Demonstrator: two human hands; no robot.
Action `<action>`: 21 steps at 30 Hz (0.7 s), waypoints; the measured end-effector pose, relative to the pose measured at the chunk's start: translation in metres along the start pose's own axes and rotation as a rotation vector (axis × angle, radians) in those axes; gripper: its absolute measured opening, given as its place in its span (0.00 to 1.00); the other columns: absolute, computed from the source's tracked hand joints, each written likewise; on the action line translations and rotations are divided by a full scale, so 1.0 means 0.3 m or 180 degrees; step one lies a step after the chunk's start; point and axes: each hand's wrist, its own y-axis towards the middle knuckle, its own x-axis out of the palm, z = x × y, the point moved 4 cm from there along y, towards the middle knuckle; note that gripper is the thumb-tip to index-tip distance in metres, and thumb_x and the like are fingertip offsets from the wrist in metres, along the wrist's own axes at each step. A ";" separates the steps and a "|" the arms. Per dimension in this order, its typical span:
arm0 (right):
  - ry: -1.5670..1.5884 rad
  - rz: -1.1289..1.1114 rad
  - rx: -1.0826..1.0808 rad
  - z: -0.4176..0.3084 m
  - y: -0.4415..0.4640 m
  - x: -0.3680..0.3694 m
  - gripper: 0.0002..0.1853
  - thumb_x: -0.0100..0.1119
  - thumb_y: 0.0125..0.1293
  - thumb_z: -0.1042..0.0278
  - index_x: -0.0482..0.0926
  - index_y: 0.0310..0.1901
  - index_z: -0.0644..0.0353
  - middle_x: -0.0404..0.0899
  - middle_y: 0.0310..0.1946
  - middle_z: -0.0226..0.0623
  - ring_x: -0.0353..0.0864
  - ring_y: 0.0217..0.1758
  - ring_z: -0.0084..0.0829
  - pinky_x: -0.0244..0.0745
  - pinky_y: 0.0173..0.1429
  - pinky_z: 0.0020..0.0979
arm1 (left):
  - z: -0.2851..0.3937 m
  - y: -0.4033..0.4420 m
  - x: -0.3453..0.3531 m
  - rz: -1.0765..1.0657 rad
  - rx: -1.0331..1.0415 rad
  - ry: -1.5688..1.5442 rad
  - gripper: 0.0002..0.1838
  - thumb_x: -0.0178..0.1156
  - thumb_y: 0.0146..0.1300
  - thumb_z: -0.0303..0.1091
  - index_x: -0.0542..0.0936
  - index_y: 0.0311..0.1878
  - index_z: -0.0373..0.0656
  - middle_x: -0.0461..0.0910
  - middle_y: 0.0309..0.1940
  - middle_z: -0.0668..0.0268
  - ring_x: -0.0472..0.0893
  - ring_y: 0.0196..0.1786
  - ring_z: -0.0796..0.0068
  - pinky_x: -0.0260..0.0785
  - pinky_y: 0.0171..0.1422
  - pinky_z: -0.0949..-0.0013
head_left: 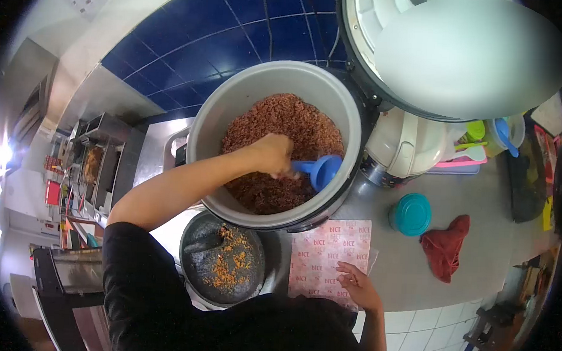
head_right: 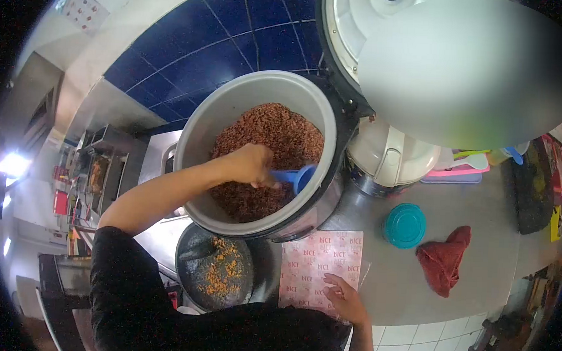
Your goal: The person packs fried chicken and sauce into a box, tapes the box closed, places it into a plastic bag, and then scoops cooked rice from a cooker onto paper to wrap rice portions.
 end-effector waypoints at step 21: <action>-0.0933 0.1060 -0.2053 -0.636 0.242 0.052 0.57 0.73 0.59 0.66 0.41 0.81 0.64 0.66 0.73 0.59 0.72 0.73 0.48 0.64 0.76 0.40 | 0.073 0.094 -0.030 0.0921 0.0335 0.1102 0.09 0.65 0.57 0.29 0.88 0.40 0.37 0.87 0.41 0.47 0.88 0.46 0.48 0.82 0.51 0.52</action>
